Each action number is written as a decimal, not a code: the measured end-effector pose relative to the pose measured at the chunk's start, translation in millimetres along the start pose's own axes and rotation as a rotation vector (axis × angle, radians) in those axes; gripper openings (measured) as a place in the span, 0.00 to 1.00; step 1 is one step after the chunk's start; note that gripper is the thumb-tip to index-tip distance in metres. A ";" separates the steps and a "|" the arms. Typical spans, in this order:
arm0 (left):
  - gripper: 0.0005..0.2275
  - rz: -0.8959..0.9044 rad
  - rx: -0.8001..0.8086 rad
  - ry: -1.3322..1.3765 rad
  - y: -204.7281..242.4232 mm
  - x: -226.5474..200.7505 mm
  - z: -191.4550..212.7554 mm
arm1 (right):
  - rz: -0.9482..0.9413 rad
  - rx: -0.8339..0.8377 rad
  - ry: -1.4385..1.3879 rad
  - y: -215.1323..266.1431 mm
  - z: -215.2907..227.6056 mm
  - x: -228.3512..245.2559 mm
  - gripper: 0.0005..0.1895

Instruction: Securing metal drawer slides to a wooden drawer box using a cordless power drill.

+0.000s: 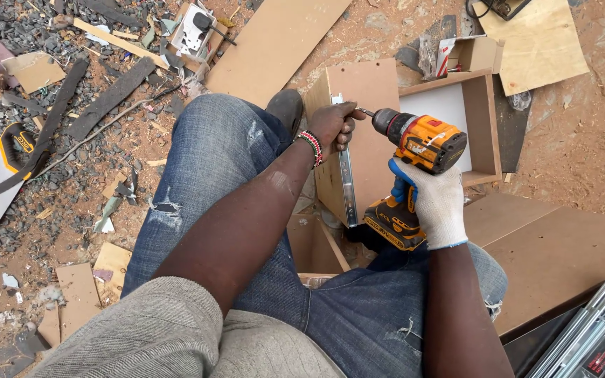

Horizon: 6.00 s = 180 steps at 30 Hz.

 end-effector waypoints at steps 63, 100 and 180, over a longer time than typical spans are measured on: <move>0.09 -0.087 -0.258 -0.971 6.1 9.0 31.1 | -0.064 0.120 0.389 -46.1 -34.0 50.6 0.16; 0.09 -0.115 -0.279 -0.871 -0.8 17.3 30.8 | -0.039 0.106 0.477 -51.7 -46.7 45.4 0.18; 0.08 -0.131 0.317 0.331 33.5 -31.9 -42.3 | 0.156 0.000 -0.158 19.5 32.1 33.8 0.09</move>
Point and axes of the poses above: each hand's wrist, its own y-axis away from the middle knuckle, its own z-axis out of the back of the hand, x = y × z, the point moved 6 cm from there along -y, towards the middle knuckle, and after that the axes turned 2 degrees about -x, right-handed, at the moved point
